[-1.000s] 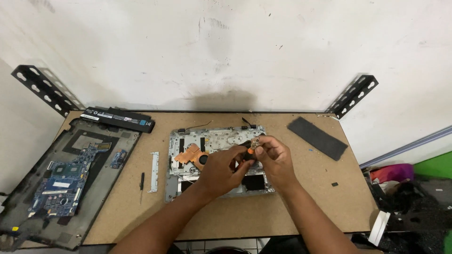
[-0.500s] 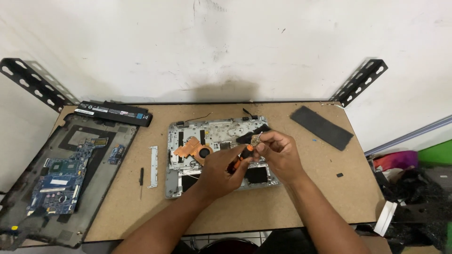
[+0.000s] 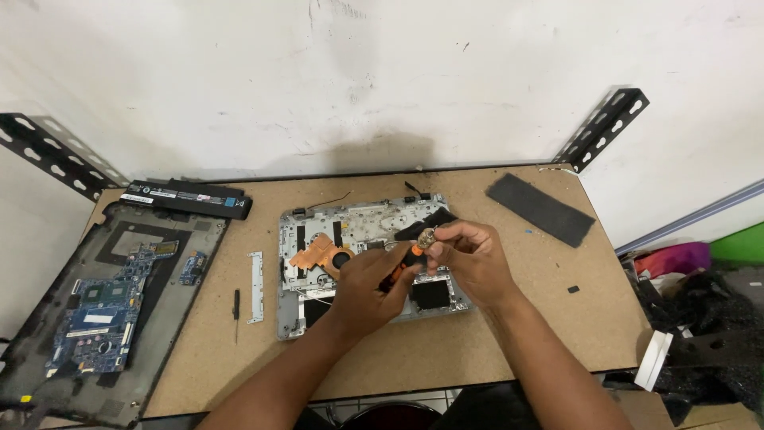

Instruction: Disassembling a laptop by removing screws and internal components like the heatsink using a screwdriver.

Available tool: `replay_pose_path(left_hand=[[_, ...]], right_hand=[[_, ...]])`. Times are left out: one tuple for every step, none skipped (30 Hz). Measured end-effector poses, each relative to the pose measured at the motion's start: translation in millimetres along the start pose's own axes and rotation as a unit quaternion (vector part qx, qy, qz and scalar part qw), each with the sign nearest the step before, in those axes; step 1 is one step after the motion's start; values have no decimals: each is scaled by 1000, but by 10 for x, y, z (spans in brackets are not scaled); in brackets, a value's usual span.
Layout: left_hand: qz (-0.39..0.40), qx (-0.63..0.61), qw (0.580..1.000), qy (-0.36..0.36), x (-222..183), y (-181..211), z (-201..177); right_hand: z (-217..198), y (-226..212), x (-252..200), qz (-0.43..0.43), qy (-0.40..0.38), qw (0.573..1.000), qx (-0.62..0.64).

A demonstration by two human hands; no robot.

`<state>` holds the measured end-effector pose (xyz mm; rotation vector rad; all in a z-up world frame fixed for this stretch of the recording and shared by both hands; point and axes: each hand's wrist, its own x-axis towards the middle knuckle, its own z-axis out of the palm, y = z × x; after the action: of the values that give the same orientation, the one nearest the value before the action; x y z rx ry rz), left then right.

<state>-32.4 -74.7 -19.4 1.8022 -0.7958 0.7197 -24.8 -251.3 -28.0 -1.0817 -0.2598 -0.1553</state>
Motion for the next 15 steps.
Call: replay_pose_path(left_hand=[[0,0,1000,-1,9,10,-4],[-2,-4,1000,-2,18,19,-9],[-4,-9,1000,-3,28,28,-13],[-4,-9,1000,-4,36,35,-16],[-6,-14,1000,-2,41,42,-19],[-8,-20,1000,1,46,48,-22],[-9,-20,1000,0,42,50,-18],[-19,-20,1000,-1,38,52,-14],[-30,-20,999,-1,33,53,-12],[-31,-20,999,-1,30,55,-4],[-32,-33,999,10,25,58,5],[-33,-46,998,22,21,61,15],[-33,-47,998,21,28,63,3],[-39,-55,998,13,36,64,-9],[-46,-64,997,5,43,68,-19]], right_hand=[[20,-15,-3,0,0,1000,0],[42,-30,-5,-8,1,1000,-16],[62,-45,-7,-16,1,999,-32],[69,-59,-6,-16,1,999,-32],[77,-71,-9,-13,-1,999,-44],[85,-84,-10,-10,-3,998,-56],[94,-91,-10,-9,-3,998,-56],[103,-99,-10,-11,-3,998,-58],[115,-106,-10,-14,-4,998,-59],[117,-109,-8,-13,-3,998,-59],[117,-111,-9,-11,-7,998,-64],[116,-113,-10,-8,-10,998,-69],[111,-120,-14,-8,-9,998,-68],[106,-128,-19,-6,-19,997,-70],[98,-138,-24,-4,-29,997,-71]])
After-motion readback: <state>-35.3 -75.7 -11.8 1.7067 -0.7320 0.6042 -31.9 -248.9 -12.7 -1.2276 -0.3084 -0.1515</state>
